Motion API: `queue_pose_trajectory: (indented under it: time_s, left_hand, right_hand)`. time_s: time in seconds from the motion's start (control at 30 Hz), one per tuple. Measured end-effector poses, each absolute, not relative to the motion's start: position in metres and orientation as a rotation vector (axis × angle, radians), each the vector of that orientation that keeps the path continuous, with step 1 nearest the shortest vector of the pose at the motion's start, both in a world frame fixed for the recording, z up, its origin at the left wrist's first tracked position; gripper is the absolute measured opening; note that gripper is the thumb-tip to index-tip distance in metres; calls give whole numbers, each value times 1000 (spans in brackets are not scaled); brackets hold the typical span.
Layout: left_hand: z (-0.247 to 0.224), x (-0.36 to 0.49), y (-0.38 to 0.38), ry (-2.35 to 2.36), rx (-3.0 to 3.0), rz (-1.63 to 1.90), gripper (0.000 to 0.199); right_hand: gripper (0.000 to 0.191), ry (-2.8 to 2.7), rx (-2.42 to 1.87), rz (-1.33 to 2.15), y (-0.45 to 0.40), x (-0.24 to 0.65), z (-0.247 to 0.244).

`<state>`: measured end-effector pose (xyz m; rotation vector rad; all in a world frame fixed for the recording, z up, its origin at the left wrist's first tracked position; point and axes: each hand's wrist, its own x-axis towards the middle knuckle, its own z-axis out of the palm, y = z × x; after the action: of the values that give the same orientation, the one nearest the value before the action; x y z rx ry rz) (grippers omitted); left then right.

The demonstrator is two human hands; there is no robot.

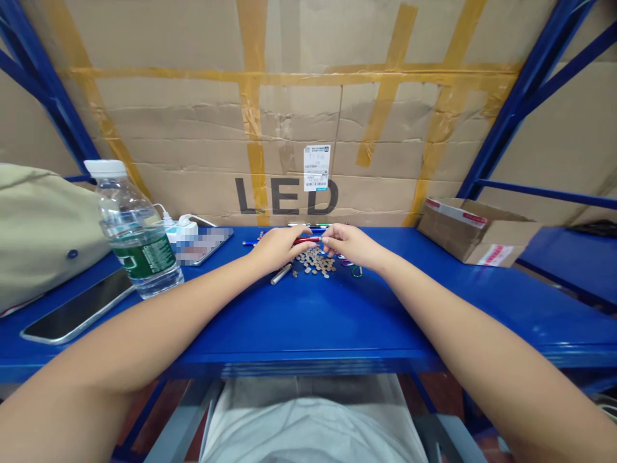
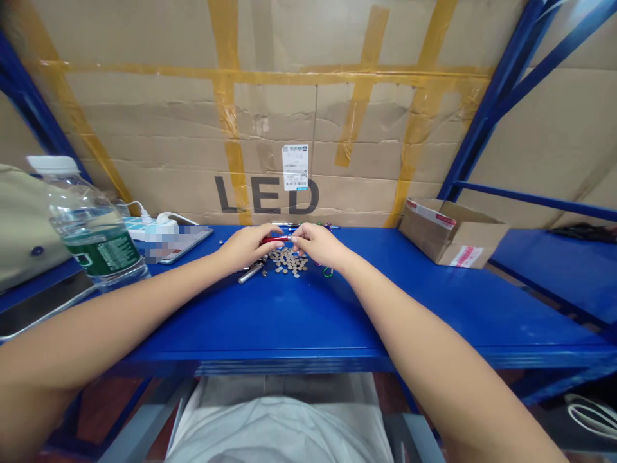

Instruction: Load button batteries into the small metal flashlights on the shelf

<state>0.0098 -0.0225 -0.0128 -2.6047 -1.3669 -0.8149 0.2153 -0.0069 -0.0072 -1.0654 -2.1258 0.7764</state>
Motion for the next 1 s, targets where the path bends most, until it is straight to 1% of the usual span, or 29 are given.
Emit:
queue_pose_trajectory:
  time_s: [0.07, 0.23, 0.33, 0.43, 0.5, 0.6, 0.7, 0.8, 0.93, 1.0]
  left_hand:
    - [-15, 10, -20, -1306, -2666, -811, 30]
    - [-14, 6, -13, -1325, -2766, -755, 28]
    - [-11, -2, -9, -1275, -2904, -626, 25]
    - [-10, -9, -6, -1270, -2957, -468, 26]
    - [-10, -12, -4, -1279, -2948, -435, 26]
    - [-12, -13, -2, -1247, -2948, -449, 25]
    - [-12, -13, 0, -1231, -2928, -478, 25]
    - [-11, -14, 1, -1282, -2872, -534, 25]
    - [-12, -18, 4, -1397, -2804, -679, 22]
    - [-14, -21, 6, -1417, -2817, -697, 22]
  right_hand:
    - [14, -2145, -1064, 763, -5, 216, -8]
    - [13, -2173, -1111, 721, 0, 220, -12]
    - [14, -2199, -1195, 699, -1, 222, -11]
    - [11, -2219, -1266, 671, -5, 224, -8]
    - [12, -2224, -1290, 650, -6, 225, -7]
    - [14, -2248, -1290, 601, -6, 226, -7]
    - [11, -2284, -1274, 553, -5, 227, -7]
    - [8, -2324, -1248, 477, -6, 226, -7]
    - [9, -2361, -1216, 369, -8, 222, -6]
    - [10, -2365, -1216, 334, -9, 220, -7]
